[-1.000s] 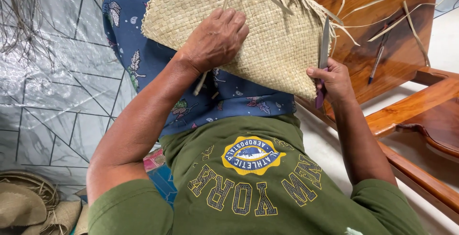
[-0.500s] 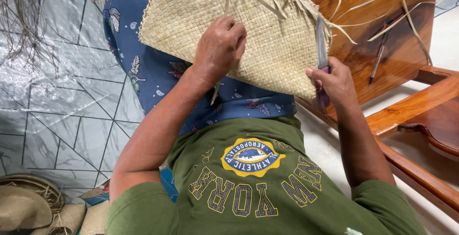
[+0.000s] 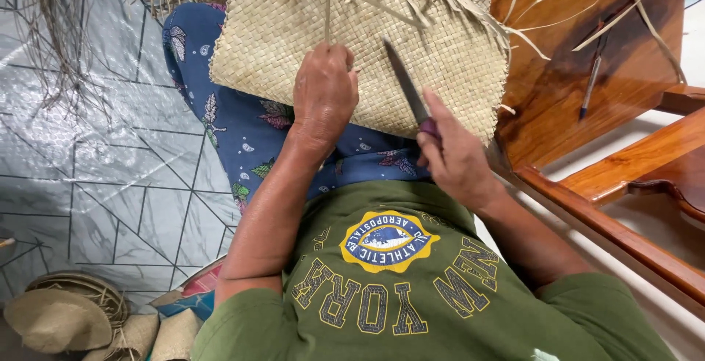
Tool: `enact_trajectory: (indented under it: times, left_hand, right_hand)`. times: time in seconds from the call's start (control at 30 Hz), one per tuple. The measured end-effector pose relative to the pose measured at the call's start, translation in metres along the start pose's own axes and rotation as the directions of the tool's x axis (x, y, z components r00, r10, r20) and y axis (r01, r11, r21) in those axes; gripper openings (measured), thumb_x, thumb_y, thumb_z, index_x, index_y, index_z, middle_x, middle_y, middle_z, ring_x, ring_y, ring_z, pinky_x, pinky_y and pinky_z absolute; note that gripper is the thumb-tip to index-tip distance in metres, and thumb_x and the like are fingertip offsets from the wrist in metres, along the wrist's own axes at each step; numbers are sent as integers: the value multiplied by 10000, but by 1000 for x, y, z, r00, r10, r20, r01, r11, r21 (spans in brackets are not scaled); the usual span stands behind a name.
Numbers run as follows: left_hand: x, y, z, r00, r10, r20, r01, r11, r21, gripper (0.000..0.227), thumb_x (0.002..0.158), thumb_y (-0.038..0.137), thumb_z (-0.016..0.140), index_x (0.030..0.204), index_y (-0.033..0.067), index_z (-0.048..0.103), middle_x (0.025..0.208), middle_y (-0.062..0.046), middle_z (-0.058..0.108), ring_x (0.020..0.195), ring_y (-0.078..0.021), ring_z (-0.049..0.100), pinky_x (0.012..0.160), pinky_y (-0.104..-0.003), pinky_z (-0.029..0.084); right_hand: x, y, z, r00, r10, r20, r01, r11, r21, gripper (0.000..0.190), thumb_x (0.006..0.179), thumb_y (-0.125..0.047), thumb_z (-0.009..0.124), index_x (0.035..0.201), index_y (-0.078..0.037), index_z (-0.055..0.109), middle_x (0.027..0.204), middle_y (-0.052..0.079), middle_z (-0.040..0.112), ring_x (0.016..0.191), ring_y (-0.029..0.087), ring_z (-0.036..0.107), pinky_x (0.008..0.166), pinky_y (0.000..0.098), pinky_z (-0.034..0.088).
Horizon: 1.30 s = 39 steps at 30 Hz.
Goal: Trimming and shaping a woven straw mat using a knife and manual folding.
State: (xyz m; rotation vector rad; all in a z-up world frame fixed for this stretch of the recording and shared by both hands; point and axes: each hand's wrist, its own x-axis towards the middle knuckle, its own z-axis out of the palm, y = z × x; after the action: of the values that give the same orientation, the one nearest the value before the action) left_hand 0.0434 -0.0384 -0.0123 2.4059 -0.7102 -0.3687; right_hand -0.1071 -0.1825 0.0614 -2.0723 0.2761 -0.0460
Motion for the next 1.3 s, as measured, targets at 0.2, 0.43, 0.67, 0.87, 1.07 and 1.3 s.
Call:
enact_trajectory:
  times: [0.2,0.43,0.67,0.87,1.07,1.3]
  left_hand:
    - [1,3,1,987,71,-147,-65,997,51,149,747,58,646,807,110,520,785,-53,455,710,-224,516,641,-354,460]
    - [2,4,2,985,101,-140,-102,995,-6,121,794,117,604,692,61,569,781,-78,498,683,-207,486,633,-349,409]
    - [9,-3,5,998,-41,-58,35,994,-104,221,798,194,635,636,45,618,668,-58,539,584,-167,520,557,-313,468]
    - [12,-3,0,990,-133,52,141,967,-213,153,739,150,611,606,74,599,646,-21,534,554,-126,505,553,-276,482]
    - [12,-6,2,991,-126,50,134,970,-201,163,736,158,607,599,71,606,657,-29,541,561,-143,517,557,-298,476]
    - [19,-15,30,975,-204,84,213,970,-119,163,761,177,585,606,126,581,664,-4,539,566,-116,511,559,-275,483]
  right_hand:
    - [-2,9,9,998,43,48,-27,955,-295,558,880,-45,552,1412,-103,397,1010,165,663,747,282,652,606,373,522]
    - [-6,20,11,998,8,58,11,944,-331,601,819,29,590,1388,-32,405,988,165,670,720,233,636,599,324,499]
    - [-6,16,11,999,-23,46,38,935,-352,598,815,21,601,1382,-46,424,1006,166,688,659,218,631,552,320,495]
    - [-8,7,18,999,-19,39,31,943,-331,630,818,34,600,1404,-79,398,963,126,693,654,187,627,549,297,510]
    - [-3,4,20,996,-62,68,84,906,-415,627,819,30,582,1407,-58,382,1041,115,665,681,206,612,513,306,473]
    - [-1,46,17,989,-130,69,147,921,-362,627,814,45,569,1403,-90,403,1236,150,634,728,215,648,628,297,543]
